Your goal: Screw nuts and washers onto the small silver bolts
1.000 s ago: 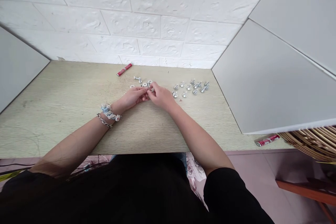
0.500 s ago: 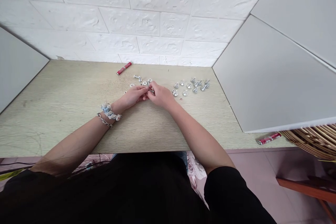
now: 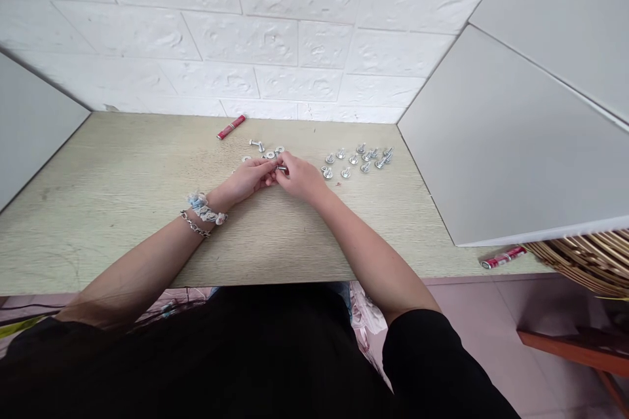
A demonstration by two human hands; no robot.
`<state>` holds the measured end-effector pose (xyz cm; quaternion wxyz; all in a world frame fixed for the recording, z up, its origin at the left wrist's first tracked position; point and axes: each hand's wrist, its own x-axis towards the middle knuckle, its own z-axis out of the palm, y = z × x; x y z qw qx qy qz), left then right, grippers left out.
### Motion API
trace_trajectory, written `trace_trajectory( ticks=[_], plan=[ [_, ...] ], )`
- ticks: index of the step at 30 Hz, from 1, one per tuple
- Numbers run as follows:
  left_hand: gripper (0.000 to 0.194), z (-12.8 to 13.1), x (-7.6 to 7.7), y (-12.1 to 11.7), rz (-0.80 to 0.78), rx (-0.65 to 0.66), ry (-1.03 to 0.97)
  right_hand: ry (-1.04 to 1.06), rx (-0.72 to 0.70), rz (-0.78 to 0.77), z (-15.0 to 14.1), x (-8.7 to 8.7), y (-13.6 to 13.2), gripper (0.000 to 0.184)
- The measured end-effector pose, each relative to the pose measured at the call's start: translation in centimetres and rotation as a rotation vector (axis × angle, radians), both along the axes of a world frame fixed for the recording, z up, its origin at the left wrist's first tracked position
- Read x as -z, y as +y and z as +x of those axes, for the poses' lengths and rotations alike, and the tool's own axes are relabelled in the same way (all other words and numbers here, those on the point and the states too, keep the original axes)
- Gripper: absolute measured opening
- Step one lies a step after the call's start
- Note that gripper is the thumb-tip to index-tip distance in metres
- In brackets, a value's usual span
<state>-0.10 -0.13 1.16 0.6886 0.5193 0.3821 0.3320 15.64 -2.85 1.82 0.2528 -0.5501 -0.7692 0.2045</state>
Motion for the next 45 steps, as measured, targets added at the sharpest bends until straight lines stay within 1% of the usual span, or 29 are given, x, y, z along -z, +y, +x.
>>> trace_trajectory(
  ticks=[5,16,22,26,31,35,37,42,45],
  plan=[
    [0.031,0.1,-0.1,-0.1,0.014,-0.003,0.013,0.002,0.01,-0.009,0.0,-0.2,0.1,0.025],
    [0.024,0.3,-0.5,-0.5,0.041,-0.021,0.073,0.017,0.045,-0.091,0.0,-0.3,0.2,0.029],
    [0.017,0.4,-0.9,-0.8,0.022,-0.023,0.07,0.058,0.044,-0.088,0.1,-0.1,0.4,0.027],
    [0.016,0.2,-0.9,-0.7,-0.002,-0.019,0.063,0.064,0.032,-0.079,0.1,0.0,0.4,0.027],
    [0.022,0.1,-0.3,-0.4,0.004,-0.021,0.021,0.093,0.009,-0.053,0.1,0.1,0.4,0.026],
    [0.025,0.2,0.0,-0.2,0.01,-0.016,0.035,0.1,0.004,-0.043,0.1,0.2,0.4,0.026],
    [0.025,0.3,-0.1,-0.3,0.025,-0.028,0.056,0.103,0.003,-0.049,0.1,0.1,0.4,0.026],
    [0.026,0.5,-0.6,-0.8,0.129,-0.076,0.177,0.101,-0.006,-0.063,0.1,-0.2,0.3,0.026],
    [0.028,0.6,-0.9,-1.1,0.144,-0.08,0.201,0.074,0.001,-0.059,0.0,-0.1,0.2,0.027]
  ],
)
